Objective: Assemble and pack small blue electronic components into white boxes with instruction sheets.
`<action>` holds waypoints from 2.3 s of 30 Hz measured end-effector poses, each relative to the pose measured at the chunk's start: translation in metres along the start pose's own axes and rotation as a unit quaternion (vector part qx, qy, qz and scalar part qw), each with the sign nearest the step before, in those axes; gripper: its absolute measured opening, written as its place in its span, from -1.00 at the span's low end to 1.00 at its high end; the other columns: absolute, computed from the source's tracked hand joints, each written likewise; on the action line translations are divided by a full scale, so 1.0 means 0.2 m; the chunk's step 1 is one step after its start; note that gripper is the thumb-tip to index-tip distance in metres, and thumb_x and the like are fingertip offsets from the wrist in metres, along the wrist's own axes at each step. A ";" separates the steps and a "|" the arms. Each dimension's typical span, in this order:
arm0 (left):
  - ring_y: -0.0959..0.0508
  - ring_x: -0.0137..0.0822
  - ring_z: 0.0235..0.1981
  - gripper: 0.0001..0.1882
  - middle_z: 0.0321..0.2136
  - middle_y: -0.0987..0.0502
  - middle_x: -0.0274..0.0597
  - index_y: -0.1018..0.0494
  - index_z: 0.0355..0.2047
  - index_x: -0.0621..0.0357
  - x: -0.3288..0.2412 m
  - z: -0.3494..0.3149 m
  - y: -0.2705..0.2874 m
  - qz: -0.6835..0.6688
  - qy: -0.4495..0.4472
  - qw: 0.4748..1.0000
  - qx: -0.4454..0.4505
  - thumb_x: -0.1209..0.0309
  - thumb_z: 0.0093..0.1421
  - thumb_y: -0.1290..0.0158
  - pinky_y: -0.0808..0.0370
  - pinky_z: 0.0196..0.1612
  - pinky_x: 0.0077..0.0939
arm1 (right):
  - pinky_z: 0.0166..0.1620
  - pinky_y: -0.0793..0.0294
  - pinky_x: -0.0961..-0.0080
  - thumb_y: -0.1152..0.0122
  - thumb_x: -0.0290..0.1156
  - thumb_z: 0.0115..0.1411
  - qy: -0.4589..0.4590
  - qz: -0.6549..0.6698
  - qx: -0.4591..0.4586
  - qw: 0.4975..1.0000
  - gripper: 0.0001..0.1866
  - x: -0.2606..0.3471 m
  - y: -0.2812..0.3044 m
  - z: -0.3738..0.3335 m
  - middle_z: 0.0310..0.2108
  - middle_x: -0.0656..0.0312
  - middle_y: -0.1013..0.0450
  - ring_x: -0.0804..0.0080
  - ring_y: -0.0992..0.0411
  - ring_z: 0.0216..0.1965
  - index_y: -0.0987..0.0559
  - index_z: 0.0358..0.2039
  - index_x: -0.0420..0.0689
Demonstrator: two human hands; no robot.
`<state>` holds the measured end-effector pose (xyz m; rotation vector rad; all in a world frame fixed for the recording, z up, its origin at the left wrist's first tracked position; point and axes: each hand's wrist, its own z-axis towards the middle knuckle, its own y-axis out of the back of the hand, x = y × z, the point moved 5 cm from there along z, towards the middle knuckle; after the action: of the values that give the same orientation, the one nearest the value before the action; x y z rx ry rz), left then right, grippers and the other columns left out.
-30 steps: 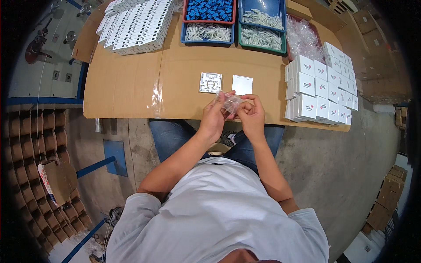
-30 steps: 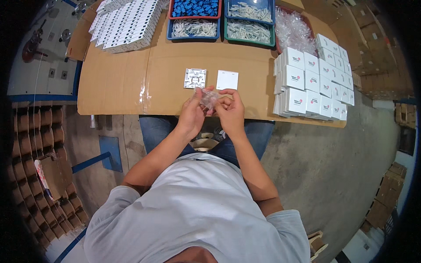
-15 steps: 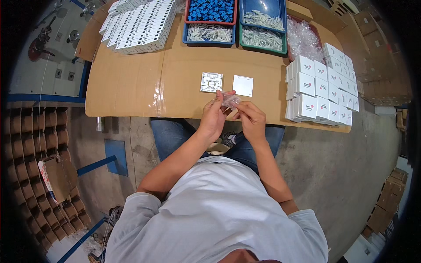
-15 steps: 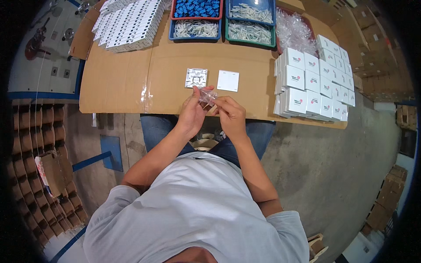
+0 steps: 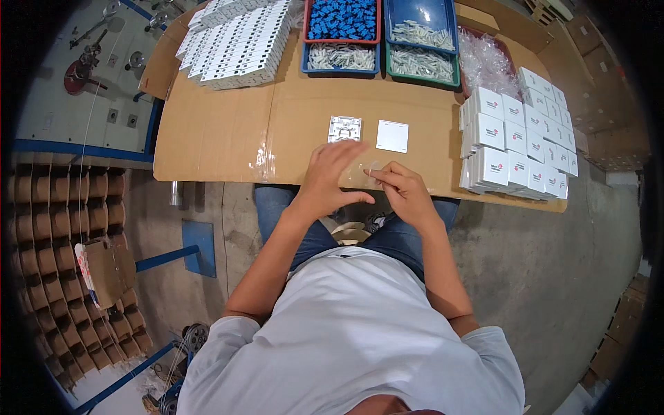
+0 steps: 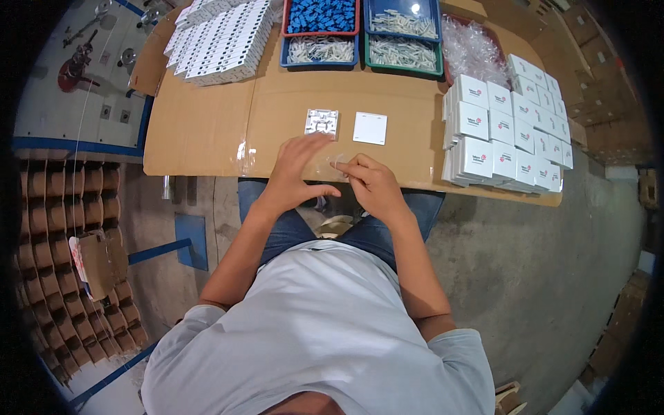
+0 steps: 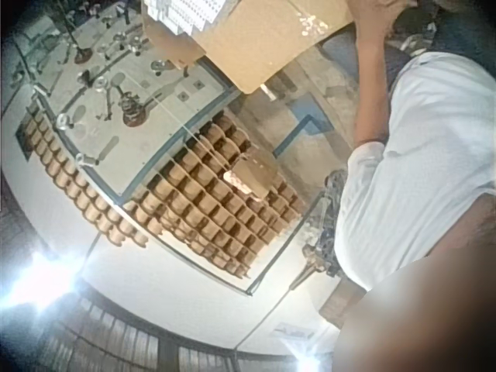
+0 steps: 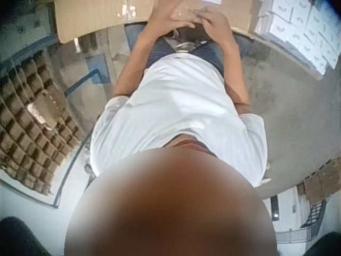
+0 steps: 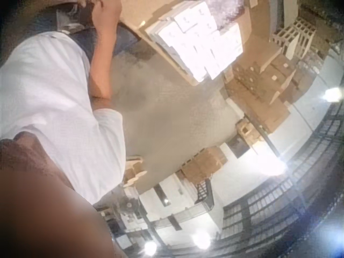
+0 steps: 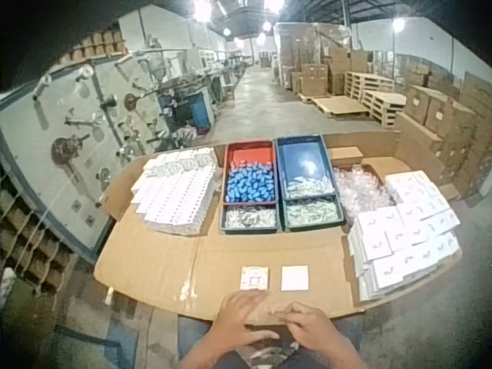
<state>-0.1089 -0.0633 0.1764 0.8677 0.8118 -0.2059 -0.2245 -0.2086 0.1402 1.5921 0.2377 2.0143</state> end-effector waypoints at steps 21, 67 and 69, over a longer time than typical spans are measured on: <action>-0.59 -0.03 -0.09 -0.45 -0.12 -0.62 -0.08 -0.55 0.04 0.17 0.12 0.04 -0.28 -0.077 -0.014 0.993 0.083 0.31 0.02 -0.36 -0.50 0.01 -0.21 | -0.32 -0.41 0.57 -0.33 -0.42 0.25 -0.129 0.030 0.070 0.989 -0.84 0.04 0.14 0.06 -0.13 0.25 -0.37 0.48 -0.39 -0.36 -0.70 -0.19 -0.16; -0.55 -0.05 0.18 -0.40 0.07 -0.60 0.00 -0.46 0.16 0.31 0.21 0.14 -0.17 -0.222 -0.056 0.971 -0.072 0.45 0.07 -0.28 -0.36 0.30 -0.09 | -0.50 -0.35 0.65 -0.13 -0.22 0.44 -0.436 0.538 -0.058 0.719 -0.78 -0.32 -0.18 0.14 -0.42 0.39 -0.48 0.66 -0.41 -0.52 -0.58 -0.11 -0.08; -0.55 -0.07 0.18 -0.39 0.07 -0.60 -0.01 -0.46 0.16 0.30 0.23 0.13 -0.16 -0.208 -0.051 0.974 -0.073 0.45 0.07 -0.28 -0.36 0.30 -0.07 | -0.52 -0.34 0.64 -0.15 -0.19 0.43 -0.454 0.537 -0.076 0.707 -0.78 -0.31 -0.19 0.15 -0.41 0.38 -0.50 0.64 -0.43 -0.52 -0.58 -0.14 -0.07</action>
<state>-0.0785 -0.0964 0.1346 0.5369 0.8936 -0.5485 -0.1758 -0.2153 0.0780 2.6825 -1.4969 1.4227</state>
